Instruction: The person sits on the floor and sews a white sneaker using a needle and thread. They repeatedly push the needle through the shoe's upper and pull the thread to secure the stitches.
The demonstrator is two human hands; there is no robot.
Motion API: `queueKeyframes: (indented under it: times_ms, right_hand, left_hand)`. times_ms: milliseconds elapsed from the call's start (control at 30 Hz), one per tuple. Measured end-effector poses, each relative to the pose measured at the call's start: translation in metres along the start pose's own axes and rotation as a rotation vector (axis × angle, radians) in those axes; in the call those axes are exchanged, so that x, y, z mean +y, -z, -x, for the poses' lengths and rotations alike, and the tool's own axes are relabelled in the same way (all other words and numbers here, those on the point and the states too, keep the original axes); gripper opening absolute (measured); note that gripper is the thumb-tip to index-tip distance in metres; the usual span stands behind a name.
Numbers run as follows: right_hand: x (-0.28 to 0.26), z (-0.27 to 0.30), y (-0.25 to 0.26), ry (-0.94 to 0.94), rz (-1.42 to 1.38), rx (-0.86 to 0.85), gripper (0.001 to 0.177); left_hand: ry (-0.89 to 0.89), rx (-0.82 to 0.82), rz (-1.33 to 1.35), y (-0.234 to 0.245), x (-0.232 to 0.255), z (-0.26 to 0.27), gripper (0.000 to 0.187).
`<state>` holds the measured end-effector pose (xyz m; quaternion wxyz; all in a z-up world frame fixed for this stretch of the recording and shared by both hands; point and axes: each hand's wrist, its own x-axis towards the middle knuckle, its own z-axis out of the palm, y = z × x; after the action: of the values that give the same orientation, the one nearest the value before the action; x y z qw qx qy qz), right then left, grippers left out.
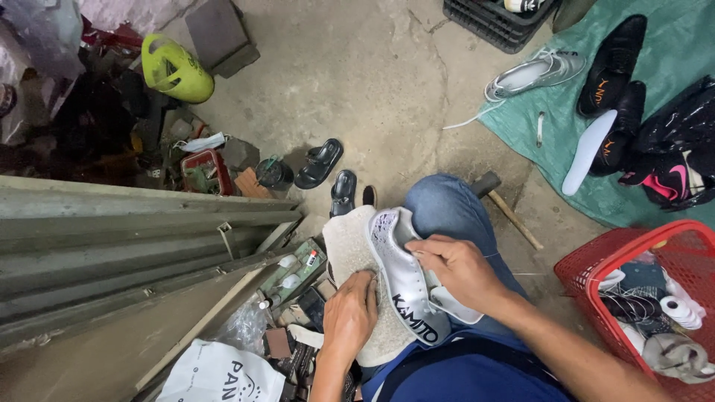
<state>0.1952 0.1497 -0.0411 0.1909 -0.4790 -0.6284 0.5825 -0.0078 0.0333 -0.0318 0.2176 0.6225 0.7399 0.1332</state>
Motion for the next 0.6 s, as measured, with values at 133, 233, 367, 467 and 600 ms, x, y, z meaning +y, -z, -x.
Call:
queueKeyframes:
  times_ms: [133,233,367,467,600]
  right_hand:
    - [0.006,-0.006,-0.011,0.146,0.03,-0.001,0.03]
    - [0.033,-0.011,-0.021,0.302,0.235,0.044,0.027]
    - [0.044,-0.014,-0.03,0.317,0.305,0.027,0.018]
    - [0.046,-0.023,-0.039,0.204,0.279,0.003,0.029]
    - [0.024,-0.021,-0.034,0.173,0.189,-0.052,0.028]
  left_hand:
    - [0.065,-0.029,0.004,0.007,0.005,-0.001,0.021]
    - [0.079,-0.035,0.031,0.008,0.007,-0.001,0.022]
    - [0.081,-0.053,0.039,0.008,0.007,-0.005,0.021]
    - [0.133,-0.086,0.044,0.01,0.008,-0.005,0.021]
    - [0.06,-0.06,0.04,0.011,0.004,-0.006,0.026]
